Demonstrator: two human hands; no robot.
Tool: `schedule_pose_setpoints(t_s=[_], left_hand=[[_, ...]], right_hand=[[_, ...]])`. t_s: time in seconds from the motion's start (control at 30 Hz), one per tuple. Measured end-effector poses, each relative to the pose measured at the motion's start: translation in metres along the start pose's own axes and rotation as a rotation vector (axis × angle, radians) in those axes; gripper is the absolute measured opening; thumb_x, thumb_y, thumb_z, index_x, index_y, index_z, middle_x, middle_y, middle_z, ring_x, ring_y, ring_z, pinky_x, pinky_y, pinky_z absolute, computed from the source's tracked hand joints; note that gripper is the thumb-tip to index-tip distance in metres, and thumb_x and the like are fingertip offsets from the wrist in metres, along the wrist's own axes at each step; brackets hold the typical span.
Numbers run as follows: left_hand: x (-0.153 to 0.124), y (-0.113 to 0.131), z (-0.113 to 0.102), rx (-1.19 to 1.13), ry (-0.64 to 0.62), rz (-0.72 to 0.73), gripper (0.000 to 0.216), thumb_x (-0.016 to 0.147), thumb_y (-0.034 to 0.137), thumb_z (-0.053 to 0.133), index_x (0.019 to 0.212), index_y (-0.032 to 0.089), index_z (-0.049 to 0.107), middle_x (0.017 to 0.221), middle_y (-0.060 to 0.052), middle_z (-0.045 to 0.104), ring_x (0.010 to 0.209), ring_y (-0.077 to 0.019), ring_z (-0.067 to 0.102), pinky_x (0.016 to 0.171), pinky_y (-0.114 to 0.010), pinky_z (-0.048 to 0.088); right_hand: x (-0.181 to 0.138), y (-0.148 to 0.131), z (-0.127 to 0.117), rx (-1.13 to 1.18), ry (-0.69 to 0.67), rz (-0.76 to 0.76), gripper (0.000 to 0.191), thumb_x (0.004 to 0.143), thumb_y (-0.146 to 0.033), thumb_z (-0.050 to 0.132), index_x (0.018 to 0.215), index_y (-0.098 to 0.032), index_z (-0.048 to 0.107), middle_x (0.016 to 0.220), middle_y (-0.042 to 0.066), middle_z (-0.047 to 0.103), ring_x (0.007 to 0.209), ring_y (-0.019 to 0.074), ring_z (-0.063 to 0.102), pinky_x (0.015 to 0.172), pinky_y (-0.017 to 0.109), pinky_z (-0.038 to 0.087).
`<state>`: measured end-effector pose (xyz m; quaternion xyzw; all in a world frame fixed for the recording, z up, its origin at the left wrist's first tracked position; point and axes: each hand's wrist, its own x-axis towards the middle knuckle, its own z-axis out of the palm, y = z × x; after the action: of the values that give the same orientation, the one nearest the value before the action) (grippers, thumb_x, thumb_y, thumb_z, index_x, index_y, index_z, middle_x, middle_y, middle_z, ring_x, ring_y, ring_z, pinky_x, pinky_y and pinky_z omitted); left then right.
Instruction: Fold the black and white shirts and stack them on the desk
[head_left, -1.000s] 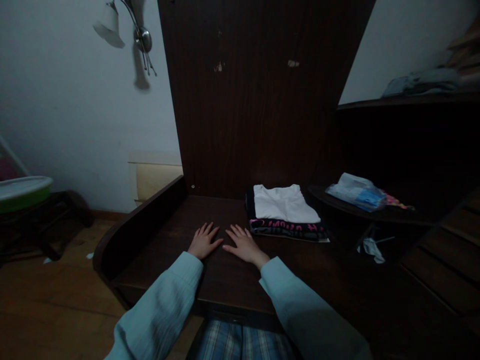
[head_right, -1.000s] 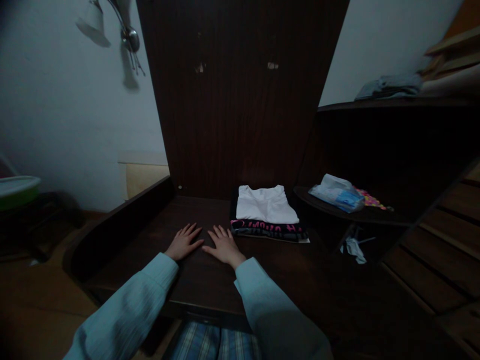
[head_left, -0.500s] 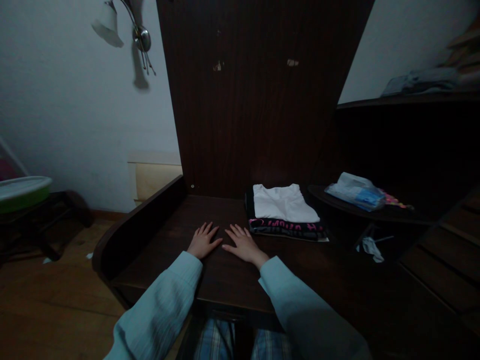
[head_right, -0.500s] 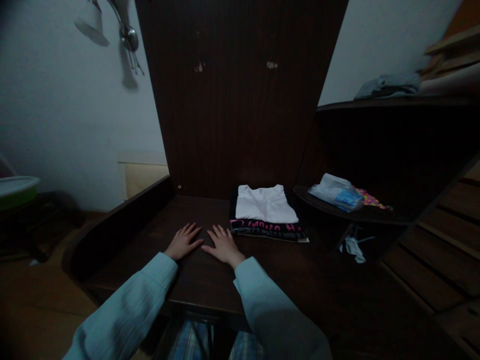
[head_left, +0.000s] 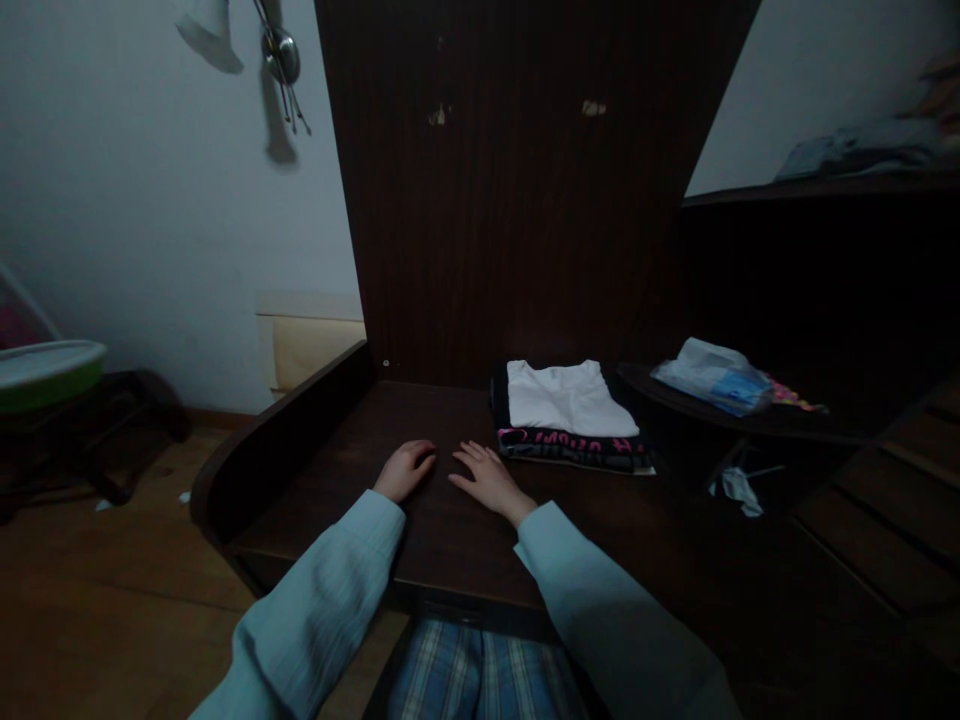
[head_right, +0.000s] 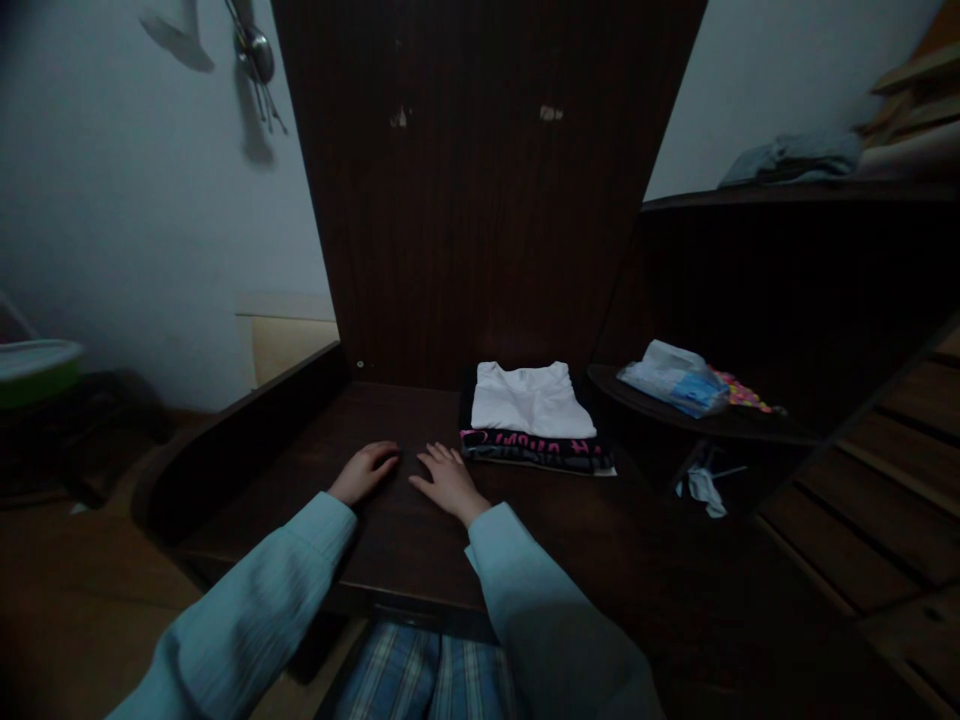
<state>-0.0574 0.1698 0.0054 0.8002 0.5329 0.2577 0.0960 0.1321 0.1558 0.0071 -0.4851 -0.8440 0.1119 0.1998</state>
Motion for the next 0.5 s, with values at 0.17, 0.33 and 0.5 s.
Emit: schedule_pose_setpoints(t_s=[0.17,0.33,0.5], left_hand=[[-0.001,0.006,-0.007,-0.108,0.082,-0.033,0.039,0.083,0.040,0.033,0.069,0.017,0.060,0.071,-0.004,0.062,0.069,-0.0150,0.056,0.066,-0.024,0.041],[-0.005,0.011,-0.011,-0.085,0.014,-0.171,0.053,0.081,0.053,0.029,0.049,0.017,0.049,0.047,0.002,0.046,0.052,-0.0116,0.043,0.049,-0.022,0.027],[-0.005,0.014,-0.012,-0.069,-0.055,-0.161,0.052,0.082,0.052,0.028,0.055,0.017,0.055,0.052,0.000,0.053,0.055,-0.0134,0.048,0.053,-0.023,0.030]], right_hand=[[0.001,0.000,-0.002,0.184,0.205,0.020,0.026,0.084,-0.022,0.041,0.095,-0.018,0.064,0.091,0.005,0.067,0.086,0.0142,0.061,0.079,0.024,0.043],[-0.006,-0.007,-0.006,0.173,0.258,0.111,0.025,0.083,-0.028,0.041,0.087,-0.021,0.065,0.063,-0.001,0.063,0.058,0.0121,0.057,0.058,0.021,0.040],[-0.021,-0.034,-0.029,0.305,0.470,-0.045,0.025,0.082,-0.026,0.039,0.082,-0.018,0.063,0.066,0.001,0.063,0.052,0.0098,0.053,0.055,0.020,0.040]])
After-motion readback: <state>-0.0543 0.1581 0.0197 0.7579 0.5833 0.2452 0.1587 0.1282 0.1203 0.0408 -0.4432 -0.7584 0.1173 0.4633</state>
